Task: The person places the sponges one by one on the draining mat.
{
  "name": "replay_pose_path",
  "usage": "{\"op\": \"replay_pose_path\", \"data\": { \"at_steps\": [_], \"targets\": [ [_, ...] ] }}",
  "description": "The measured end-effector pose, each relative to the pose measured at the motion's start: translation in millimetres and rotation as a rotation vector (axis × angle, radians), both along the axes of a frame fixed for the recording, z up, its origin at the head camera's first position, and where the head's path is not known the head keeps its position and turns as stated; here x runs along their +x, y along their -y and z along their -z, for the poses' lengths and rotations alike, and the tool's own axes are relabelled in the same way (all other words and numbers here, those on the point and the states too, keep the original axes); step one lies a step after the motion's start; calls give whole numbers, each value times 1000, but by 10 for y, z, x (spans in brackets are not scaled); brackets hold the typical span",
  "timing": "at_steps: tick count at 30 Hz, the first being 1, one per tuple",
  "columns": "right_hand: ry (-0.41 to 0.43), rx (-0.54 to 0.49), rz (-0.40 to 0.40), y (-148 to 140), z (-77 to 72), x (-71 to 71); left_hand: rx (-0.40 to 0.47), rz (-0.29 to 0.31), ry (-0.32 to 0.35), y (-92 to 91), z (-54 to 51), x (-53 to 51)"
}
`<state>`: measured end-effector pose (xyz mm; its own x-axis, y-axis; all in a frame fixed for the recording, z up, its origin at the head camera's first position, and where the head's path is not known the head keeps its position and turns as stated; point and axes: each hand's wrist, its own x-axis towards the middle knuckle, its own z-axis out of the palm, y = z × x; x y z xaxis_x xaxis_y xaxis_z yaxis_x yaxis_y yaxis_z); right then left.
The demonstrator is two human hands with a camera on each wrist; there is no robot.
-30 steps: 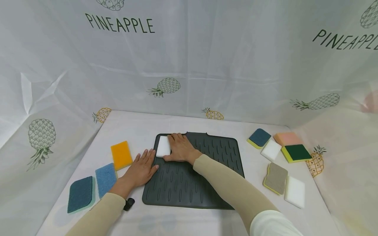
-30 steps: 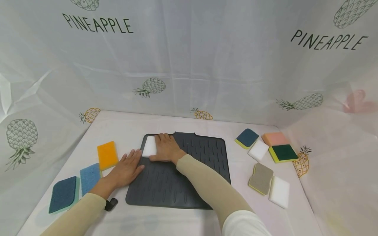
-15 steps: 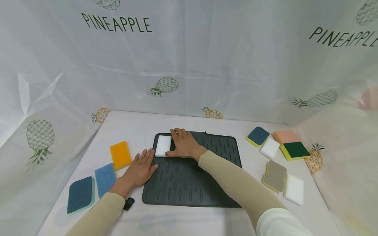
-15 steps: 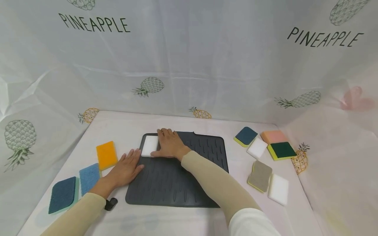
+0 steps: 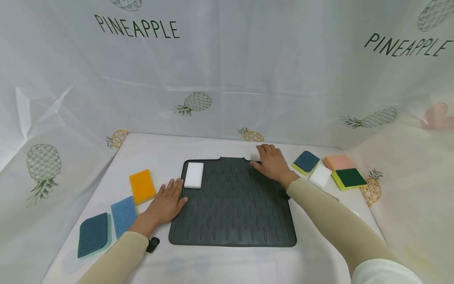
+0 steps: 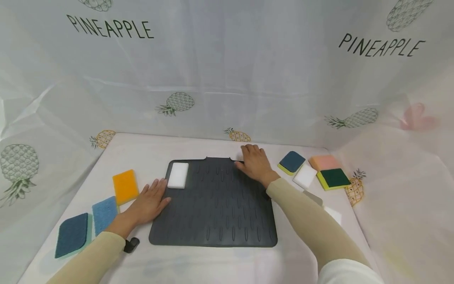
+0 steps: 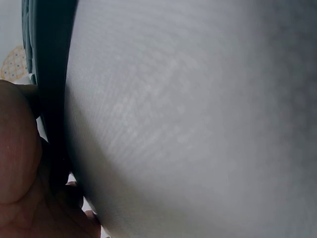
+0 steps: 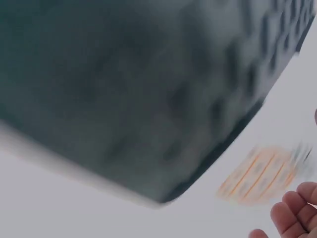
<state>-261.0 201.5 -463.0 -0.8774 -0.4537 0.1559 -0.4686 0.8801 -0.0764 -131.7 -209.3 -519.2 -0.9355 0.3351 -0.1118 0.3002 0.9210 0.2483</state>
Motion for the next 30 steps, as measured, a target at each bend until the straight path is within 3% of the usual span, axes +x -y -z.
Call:
{"op": "replay_pose_path", "data": {
  "at_steps": [6, 13, 21, 30],
  "targets": [
    [-35, 7, 133, -834, -61, -17, 8, -3, -3, 15, -8, 12],
    [53, 17, 275, -1501, -185, 54, 25, -4, -6, 19, -33, 31],
    [153, 56, 345, -1787, -49, 145, 23, -4, -24, 16, -25, 27],
    [140, 43, 413, -1829, 37, 177, 21, 0, -8, -1, 3, 6]
  ]
}}
